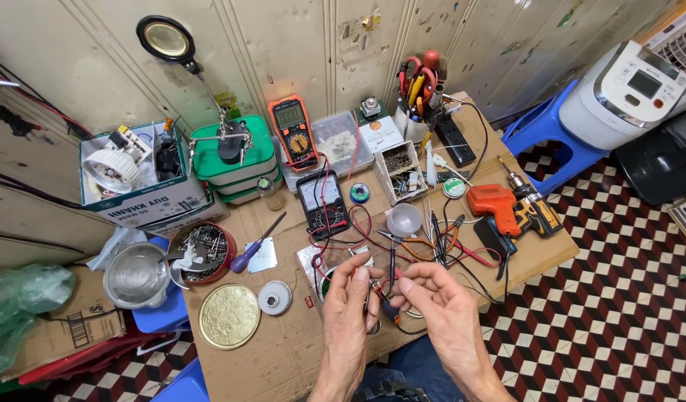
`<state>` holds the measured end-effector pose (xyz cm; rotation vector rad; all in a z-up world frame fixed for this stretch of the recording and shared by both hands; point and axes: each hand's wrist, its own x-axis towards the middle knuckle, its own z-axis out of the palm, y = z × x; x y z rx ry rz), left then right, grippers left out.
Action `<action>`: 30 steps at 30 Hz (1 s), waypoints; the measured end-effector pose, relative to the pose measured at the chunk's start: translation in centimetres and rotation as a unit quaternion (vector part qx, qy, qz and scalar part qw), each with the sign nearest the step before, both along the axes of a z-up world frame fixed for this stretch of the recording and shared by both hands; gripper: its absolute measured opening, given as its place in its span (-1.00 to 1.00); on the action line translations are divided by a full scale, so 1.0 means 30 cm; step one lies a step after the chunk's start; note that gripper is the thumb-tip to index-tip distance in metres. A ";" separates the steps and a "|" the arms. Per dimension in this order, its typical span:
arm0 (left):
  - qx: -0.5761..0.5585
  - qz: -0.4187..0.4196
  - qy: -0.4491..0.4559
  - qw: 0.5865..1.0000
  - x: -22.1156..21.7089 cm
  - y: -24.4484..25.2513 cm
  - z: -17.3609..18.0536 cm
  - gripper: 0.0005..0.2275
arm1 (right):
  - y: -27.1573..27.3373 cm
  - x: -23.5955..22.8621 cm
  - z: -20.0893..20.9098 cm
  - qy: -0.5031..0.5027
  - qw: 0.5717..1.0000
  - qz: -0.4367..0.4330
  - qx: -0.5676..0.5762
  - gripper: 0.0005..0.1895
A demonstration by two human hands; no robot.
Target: Repairing and testing an LED lamp circuit using a multimeter and heat gun.
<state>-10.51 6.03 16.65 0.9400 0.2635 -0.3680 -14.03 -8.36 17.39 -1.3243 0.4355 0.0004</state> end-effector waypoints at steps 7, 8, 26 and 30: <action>0.061 0.009 -0.008 0.998 0.010 -0.024 0.004 -0.68 | 0.037 0.007 0.088 -0.058 0.982 0.007 -0.180 -0.81; 0.062 0.015 -0.040 0.997 0.005 -0.027 -0.011 -0.69 | 0.043 0.014 0.106 -0.102 0.961 0.032 -0.255 -0.79; 0.060 -0.186 -0.014 0.981 0.081 0.075 0.087 -0.75 | -0.106 0.128 0.113 -0.030 0.981 0.141 -0.127 -0.86; 0.103 -0.130 -0.100 0.981 0.096 0.064 0.074 -0.81 | -0.132 0.161 0.117 -0.011 0.974 0.203 -0.100 -0.84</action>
